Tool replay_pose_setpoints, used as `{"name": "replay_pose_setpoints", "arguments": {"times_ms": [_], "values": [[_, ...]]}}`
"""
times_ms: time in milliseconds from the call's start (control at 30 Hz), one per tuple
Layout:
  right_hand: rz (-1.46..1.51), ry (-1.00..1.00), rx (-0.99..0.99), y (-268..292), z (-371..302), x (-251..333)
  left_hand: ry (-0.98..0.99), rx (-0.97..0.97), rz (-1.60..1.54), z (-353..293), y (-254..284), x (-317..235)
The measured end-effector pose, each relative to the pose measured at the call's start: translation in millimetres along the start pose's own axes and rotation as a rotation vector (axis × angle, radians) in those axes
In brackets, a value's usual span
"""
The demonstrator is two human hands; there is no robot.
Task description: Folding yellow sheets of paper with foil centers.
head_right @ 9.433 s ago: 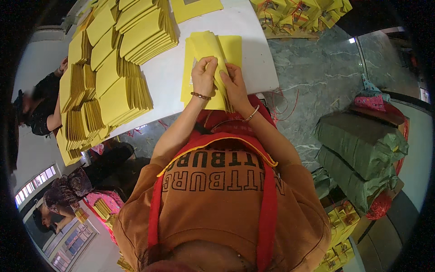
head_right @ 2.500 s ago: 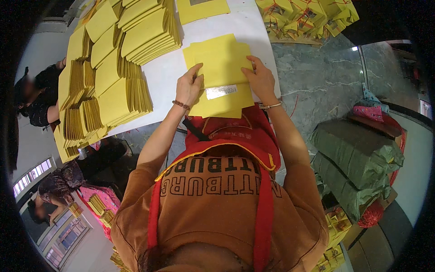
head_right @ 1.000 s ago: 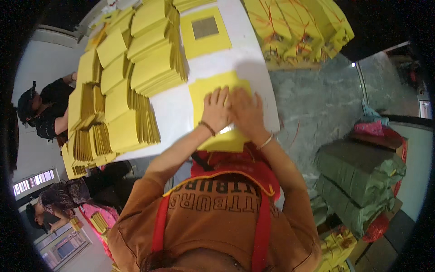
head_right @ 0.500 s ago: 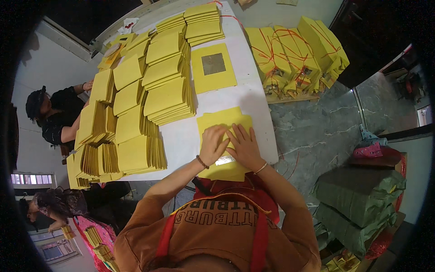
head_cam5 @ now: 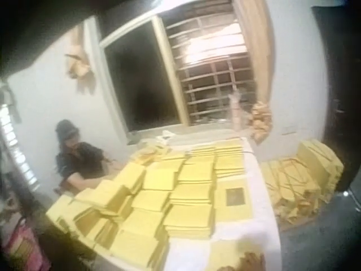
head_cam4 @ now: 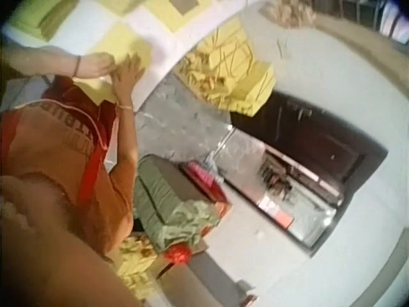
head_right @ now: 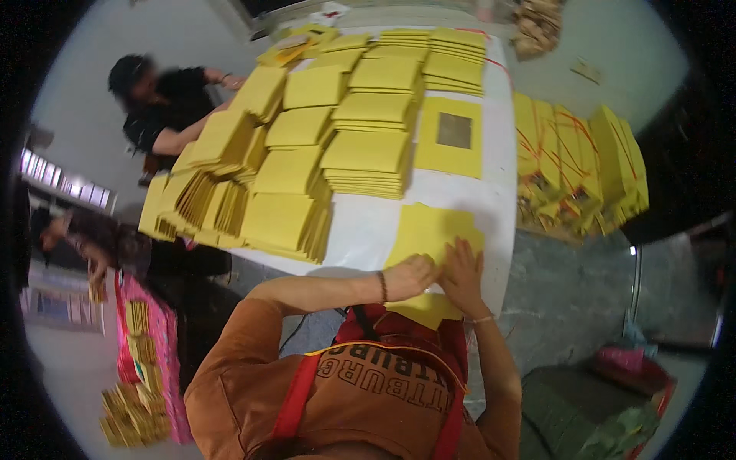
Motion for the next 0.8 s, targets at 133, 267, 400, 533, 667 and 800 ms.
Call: {"name": "replay_pose_setpoints", "arguments": {"times_ms": [133,267,400,533,667,800], "values": [[0.529,-0.222,-0.115,8.7,-3.1,-26.2,0.036,-0.040,0.164,7.4,-11.9,-5.3],[0.568,-0.618,-0.382,27.9,-21.5,-40.4,-0.019,0.003,0.168,5.8,-16.5,7.9],[0.794,-0.837,-0.119,43.7,-49.0,-44.5,-0.002,-0.074,-0.080,6.7,-20.1,20.6],[1.282,-0.859,0.393,46.6,-46.5,-31.0,0.030,-0.278,-0.079,10.3,-9.1,12.6],[1.537,-0.711,0.340,77.7,2.0,-11.3,0.108,-0.043,0.121,18.2,11.5,10.7],[1.135,-0.579,0.294,81.9,38.7,-23.4,0.168,0.011,0.179,29.5,33.1,34.4]]}}
Point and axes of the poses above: each hand's wrist, its own z-axis towards the middle knuckle, its own y-axis out of the back of the hand, x = y × z, the point moved 2 cm from there along z, towards the middle knuckle, and after that the axes turned 14 degrees about -z, right-handed, at the moved point
